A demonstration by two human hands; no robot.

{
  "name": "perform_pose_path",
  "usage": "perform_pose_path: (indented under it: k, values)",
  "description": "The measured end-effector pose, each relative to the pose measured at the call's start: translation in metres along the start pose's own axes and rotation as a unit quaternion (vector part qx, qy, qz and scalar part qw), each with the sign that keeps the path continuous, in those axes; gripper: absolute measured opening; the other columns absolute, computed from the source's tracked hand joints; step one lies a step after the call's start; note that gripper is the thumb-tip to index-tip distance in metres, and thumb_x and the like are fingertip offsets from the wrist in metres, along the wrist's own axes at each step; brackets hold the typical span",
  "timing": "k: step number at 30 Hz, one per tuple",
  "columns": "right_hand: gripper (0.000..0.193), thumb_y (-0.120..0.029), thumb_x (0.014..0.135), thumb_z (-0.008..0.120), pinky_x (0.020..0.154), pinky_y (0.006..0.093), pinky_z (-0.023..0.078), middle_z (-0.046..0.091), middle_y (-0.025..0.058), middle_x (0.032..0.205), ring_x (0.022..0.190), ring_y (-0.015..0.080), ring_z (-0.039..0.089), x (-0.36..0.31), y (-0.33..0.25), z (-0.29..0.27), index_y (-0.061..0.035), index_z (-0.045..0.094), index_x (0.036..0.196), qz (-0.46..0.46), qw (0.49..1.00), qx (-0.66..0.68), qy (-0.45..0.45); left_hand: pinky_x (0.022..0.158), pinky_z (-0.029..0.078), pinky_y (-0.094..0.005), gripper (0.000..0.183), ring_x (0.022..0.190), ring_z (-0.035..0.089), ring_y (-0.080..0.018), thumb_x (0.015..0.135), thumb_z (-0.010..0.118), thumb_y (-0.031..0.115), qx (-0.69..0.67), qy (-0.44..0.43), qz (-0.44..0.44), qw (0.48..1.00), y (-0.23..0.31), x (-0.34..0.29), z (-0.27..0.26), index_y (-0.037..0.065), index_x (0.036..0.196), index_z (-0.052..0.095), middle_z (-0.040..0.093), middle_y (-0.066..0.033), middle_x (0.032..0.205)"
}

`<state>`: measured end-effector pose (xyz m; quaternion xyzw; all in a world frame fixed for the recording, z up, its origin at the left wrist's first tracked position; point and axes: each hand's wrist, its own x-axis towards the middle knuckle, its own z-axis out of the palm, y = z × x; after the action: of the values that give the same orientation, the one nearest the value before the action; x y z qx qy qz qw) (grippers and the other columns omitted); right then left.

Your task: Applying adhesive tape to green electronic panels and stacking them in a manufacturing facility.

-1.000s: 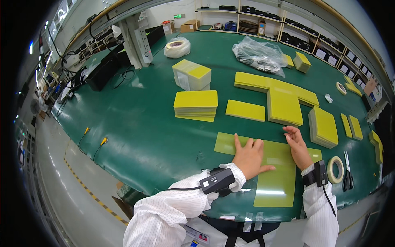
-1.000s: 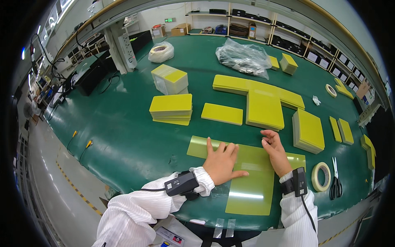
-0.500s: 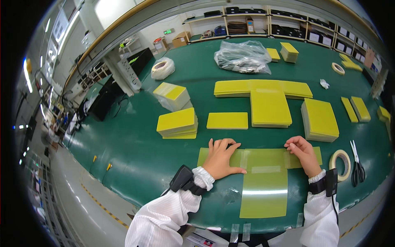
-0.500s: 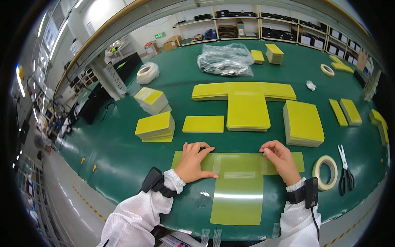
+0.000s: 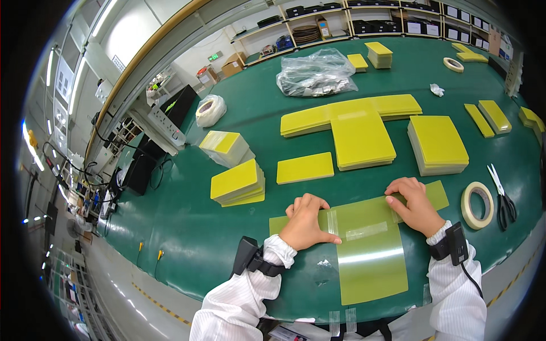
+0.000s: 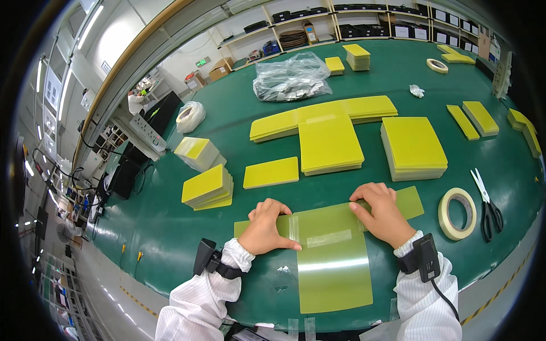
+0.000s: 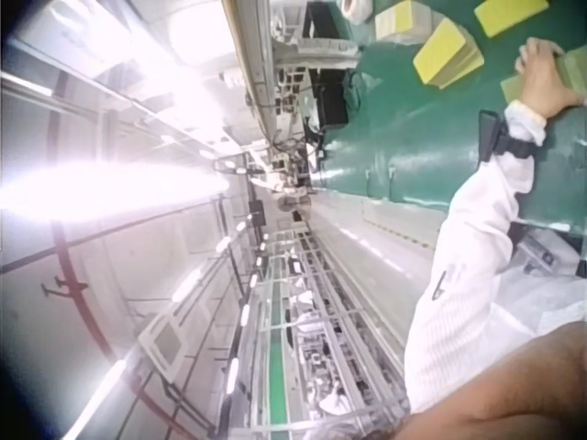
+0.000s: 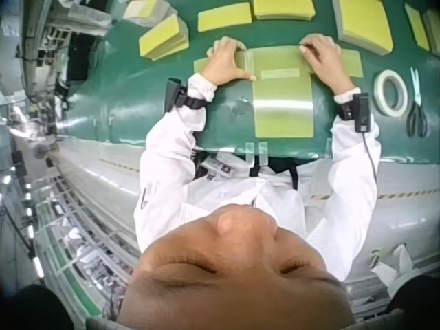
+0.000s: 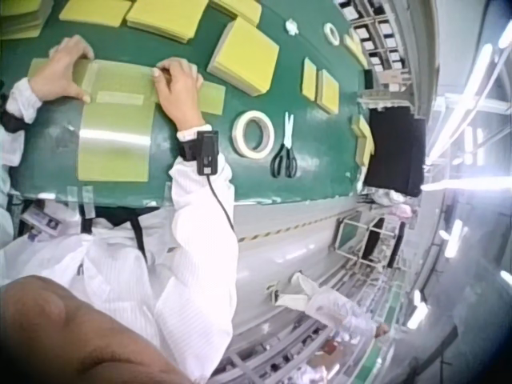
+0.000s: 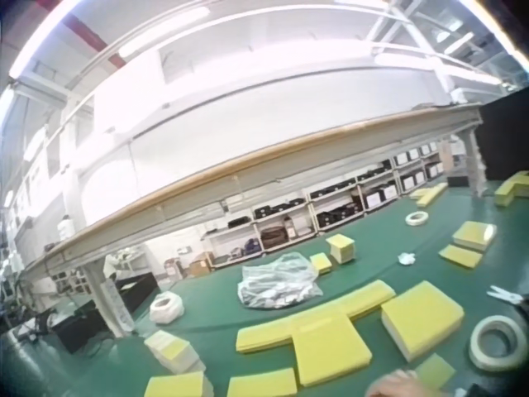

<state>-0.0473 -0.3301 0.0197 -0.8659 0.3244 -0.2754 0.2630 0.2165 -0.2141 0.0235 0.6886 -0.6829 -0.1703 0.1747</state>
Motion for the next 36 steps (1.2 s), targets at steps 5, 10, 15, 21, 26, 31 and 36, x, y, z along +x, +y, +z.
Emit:
perform_pose_path:
  k: [5, 10, 15, 21, 26, 31, 36]
  values:
    - [0.014, -0.015, 0.087, 0.060, 0.094, 0.0369, 0.031, 0.059, 0.0072, 0.103, 0.103, 0.0258, 0.049, 0.001, -0.008, -0.001, -0.0055, 0.060, 0.097, -0.027, 0.999, 0.028, 0.033, 0.095, 0.028, -0.0375, 0.082, 0.102, 0.054, -0.0268, 0.057, 0.087, 0.043, -0.044, -0.024, -0.014, 0.999, 0.003, -0.004, -0.005, 0.009, 0.120, 0.048, 0.056, -0.0084, 0.103]
    - [0.015, -0.013, 0.088, 0.060, 0.082, 0.0333, 0.040, 0.060, 0.0088, 0.098, 0.093, 0.0246, 0.054, 0.001, -0.021, -0.003, -0.0032, 0.060, 0.098, -0.039, 0.996, 0.069, 0.050, 0.091, 0.027, -0.0382, 0.053, 0.088, 0.059, -0.0222, 0.070, 0.080, 0.038, -0.061, 0.042, 0.007, 0.997, -0.001, -0.007, -0.001, 0.010, 0.109, 0.060, 0.065, -0.0055, 0.091]
    - [0.022, -0.019, 0.092, 0.059, 0.055, 0.0278, 0.045, 0.062, 0.0087, 0.071, 0.059, 0.0168, 0.056, -0.007, -0.025, -0.003, 0.0009, 0.064, 0.084, -0.034, 0.987, 0.156, 0.021, 0.090, 0.028, -0.0355, 0.015, 0.080, 0.056, -0.0151, 0.077, 0.075, 0.026, -0.058, 0.150, 0.009, 0.987, 0.002, -0.006, -0.016, 0.012, 0.082, 0.070, 0.066, 0.0025, 0.080]
    - [0.033, -0.024, 0.095, 0.055, 0.050, 0.0236, 0.045, 0.062, 0.0059, 0.066, 0.054, 0.0107, 0.056, -0.006, -0.043, -0.015, 0.0037, 0.064, 0.080, 0.197, 0.930, 0.184, -0.249, 0.087, 0.029, -0.0357, 0.013, 0.079, 0.054, -0.0174, 0.072, 0.077, 0.020, -0.058, 0.255, 0.079, 0.962, -0.011, -0.018, -0.030, 0.012, 0.075, 0.068, 0.061, 0.0021, 0.073]
    - [0.033, -0.029, 0.090, 0.064, 0.056, 0.0246, 0.046, 0.063, 0.0059, 0.071, 0.062, 0.0102, 0.057, -0.012, -0.029, 0.001, 0.0036, 0.064, 0.088, 0.203, 0.952, 0.182, -0.140, 0.084, 0.030, -0.0346, 0.013, 0.077, 0.052, -0.0178, 0.072, 0.077, 0.019, -0.053, 0.271, 0.141, 0.951, -0.010, -0.020, -0.037, 0.011, 0.075, 0.068, 0.059, 0.0012, 0.072]
    - [0.031, -0.014, 0.092, 0.061, 0.081, 0.0257, 0.049, 0.063, 0.0064, 0.101, 0.089, 0.0120, 0.060, -0.007, -0.027, 0.016, 0.0015, 0.053, 0.117, 0.126, 0.887, 0.440, -0.063, 0.079, 0.032, -0.0322, 0.013, 0.074, 0.052, -0.0176, 0.072, 0.077, 0.018, -0.086, 0.299, 0.134, 0.941, -0.015, -0.019, -0.036, 0.009, 0.076, 0.068, 0.058, -0.0003, 0.070]
    - [0.028, -0.014, 0.096, 0.054, 0.088, 0.0268, 0.048, 0.061, 0.0065, 0.111, 0.100, 0.0125, 0.059, -0.006, -0.031, 0.027, -0.0014, 0.052, 0.121, 0.175, 0.803, 0.564, -0.080, 0.082, 0.030, -0.0329, 0.013, 0.074, 0.055, -0.0152, 0.075, 0.076, 0.021, -0.150, 0.292, 0.075, 0.941, -0.013, -0.019, -0.034, 0.011, 0.076, 0.068, 0.063, 0.0020, 0.075]
